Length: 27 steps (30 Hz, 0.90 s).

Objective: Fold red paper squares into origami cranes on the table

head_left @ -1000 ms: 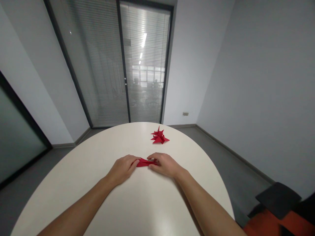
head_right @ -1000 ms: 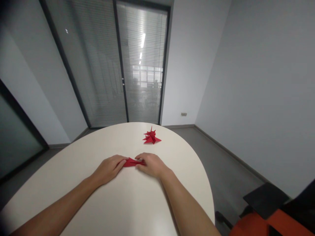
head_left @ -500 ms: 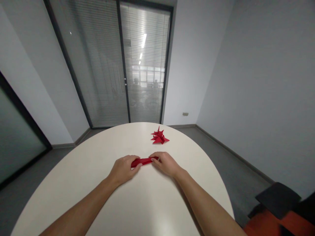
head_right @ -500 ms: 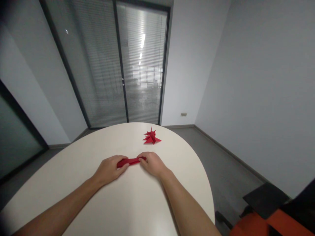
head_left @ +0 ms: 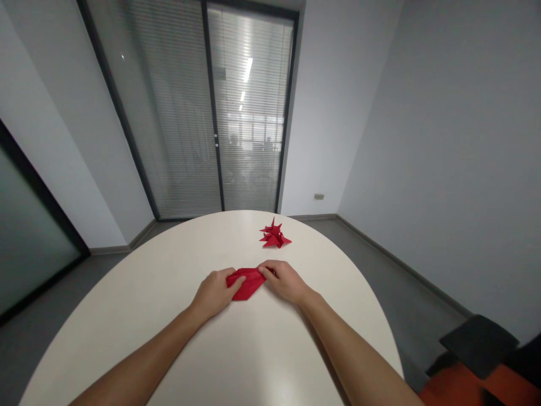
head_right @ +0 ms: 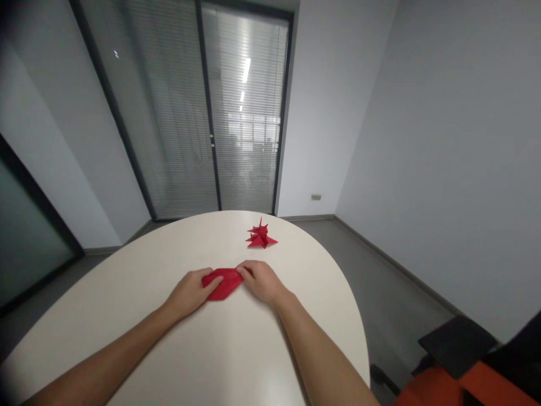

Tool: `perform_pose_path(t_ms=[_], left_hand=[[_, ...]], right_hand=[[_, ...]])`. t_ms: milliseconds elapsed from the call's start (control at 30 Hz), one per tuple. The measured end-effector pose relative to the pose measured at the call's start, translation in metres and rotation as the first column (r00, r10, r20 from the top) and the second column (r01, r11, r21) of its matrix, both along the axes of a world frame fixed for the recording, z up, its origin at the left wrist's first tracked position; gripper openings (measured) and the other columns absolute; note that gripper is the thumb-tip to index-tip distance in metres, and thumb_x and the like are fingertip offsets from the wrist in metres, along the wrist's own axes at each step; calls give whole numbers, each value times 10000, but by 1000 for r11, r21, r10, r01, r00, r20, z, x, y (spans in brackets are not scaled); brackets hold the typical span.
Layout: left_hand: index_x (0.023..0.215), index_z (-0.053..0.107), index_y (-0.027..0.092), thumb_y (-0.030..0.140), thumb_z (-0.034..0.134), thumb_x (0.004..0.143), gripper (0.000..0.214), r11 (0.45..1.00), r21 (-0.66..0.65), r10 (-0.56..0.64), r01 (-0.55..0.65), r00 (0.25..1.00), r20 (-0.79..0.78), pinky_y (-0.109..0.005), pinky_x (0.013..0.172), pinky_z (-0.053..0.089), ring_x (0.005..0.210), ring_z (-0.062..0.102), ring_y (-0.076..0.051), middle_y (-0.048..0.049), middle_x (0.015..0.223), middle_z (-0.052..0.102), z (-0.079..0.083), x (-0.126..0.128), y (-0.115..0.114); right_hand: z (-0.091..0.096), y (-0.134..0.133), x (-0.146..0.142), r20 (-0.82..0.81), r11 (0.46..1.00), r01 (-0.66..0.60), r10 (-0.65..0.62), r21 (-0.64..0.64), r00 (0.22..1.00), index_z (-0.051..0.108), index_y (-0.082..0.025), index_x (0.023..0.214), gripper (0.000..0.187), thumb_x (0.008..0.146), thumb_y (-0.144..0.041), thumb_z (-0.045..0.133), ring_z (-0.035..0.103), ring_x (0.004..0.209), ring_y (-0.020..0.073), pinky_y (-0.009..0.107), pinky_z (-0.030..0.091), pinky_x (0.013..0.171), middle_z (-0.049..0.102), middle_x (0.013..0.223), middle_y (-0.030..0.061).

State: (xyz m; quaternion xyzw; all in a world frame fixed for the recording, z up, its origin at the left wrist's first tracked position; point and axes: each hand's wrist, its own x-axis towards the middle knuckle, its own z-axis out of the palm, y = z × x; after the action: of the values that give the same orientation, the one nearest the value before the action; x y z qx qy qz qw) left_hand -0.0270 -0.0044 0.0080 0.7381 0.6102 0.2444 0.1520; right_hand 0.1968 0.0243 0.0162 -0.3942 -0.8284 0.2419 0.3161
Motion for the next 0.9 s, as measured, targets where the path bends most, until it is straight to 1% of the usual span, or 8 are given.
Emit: perform_pose_path(t_ms=[67, 233, 367, 433, 533, 633, 733, 900], left_hand=[[789, 656, 216, 466, 493, 931, 330, 1000, 3, 14, -14, 1000, -21, -258, 586, 328, 658, 614, -175, -25, 743, 704, 0, 0, 1], [719, 647, 215, 484, 367, 988, 473, 998, 8, 64, -64, 990, -129, -272, 587, 322, 648, 617, -182, -46, 723, 711, -1, -2, 3], [736, 653, 216, 467, 345, 1003, 479, 995, 47, 95, -87, 969, -229, -286, 595, 354, 694, 645, -207, -59, 759, 720, -2, -7, 6], [759, 652, 207, 437, 365, 1003, 442, 991, 109, 103, -76, 958, -269, -304, 638, 410, 750, 654, -225, -70, 796, 715, -3, -9, 6], [991, 668, 177, 343, 431, 985, 290, 957, 288, 85, -13, 967, -241, -360, 834, 482, 978, 644, -254, -106, 1048, 710, -3, -8, 5], [1201, 621, 175, 271, 450, 973, 301, 912, 391, -40, 119, 978, -206, -411, 1023, 446, 1178, 580, -251, -111, 1285, 641, -6, -2, 0], [1340, 560, 183, 285, 441, 982, 391, 899, 337, -205, 279, 949, -239, -439, 1125, 382, 1298, 520, -244, -104, 1429, 563, -15, 7, -7], [1510, 368, 139, 406, 333, 1024, 556, 923, 82, -343, 376, 900, -269, -476, 1202, 271, 1467, 324, -251, -132, 1575, 365, -29, 9, -12]], right_hand=[[-1, 0, 0, 4, 1000, -15, 15, -11, 1000, 720, -195, 975, 283, 1002, -316, 466, 635, 829, 179, 269, 440, 744, 745, 963, 48], [-7, 0, 0, -9, 999, -30, 29, -30, 1000, 717, -203, 1043, 283, 1001, -329, 467, 656, 899, 195, 282, 463, 798, 748, 1031, 59], [-13, 1, -2, -14, 1000, -3, 3, -24, 1000, 697, -210, 1075, 261, 1000, -328, 476, 662, 871, 181, 272, 459, 787, 749, 1010, 50], [-15, 2, -2, 13, 1000, 23, -23, -20, 1000, 684, -213, 1100, 256, 1000, -330, 479, 664, 837, 175, 265, 452, 761, 750, 980, 46], [-16, 1, -4, 76, 998, 68, -67, -8, 995, 670, -214, 1121, 251, 1000, -326, 480, 671, 806, 173, 258, 441, 733, 752, 943, 45], [-15, 0, -6, 151, 990, 136, -138, 27, 979, 662, -220, 1125, 242, 997, -298, 471, 686, 828, 183, 260, 436, 745, 759, 934, 46], [-12, -1, -6, 213, 978, 196, -207, 70, 955, 650, -221, 1140, 246, 998, -279, 458, 695, 888, 198, 268, 433, 777, 764, 958, 52], [-8, -1, -4, 300, 966, 224, -253, 127, 920, 659, -192, 1127, 248, 990, -281, 474, 674, 910, 214, 301, 428, 812, 747, 990, 81]])
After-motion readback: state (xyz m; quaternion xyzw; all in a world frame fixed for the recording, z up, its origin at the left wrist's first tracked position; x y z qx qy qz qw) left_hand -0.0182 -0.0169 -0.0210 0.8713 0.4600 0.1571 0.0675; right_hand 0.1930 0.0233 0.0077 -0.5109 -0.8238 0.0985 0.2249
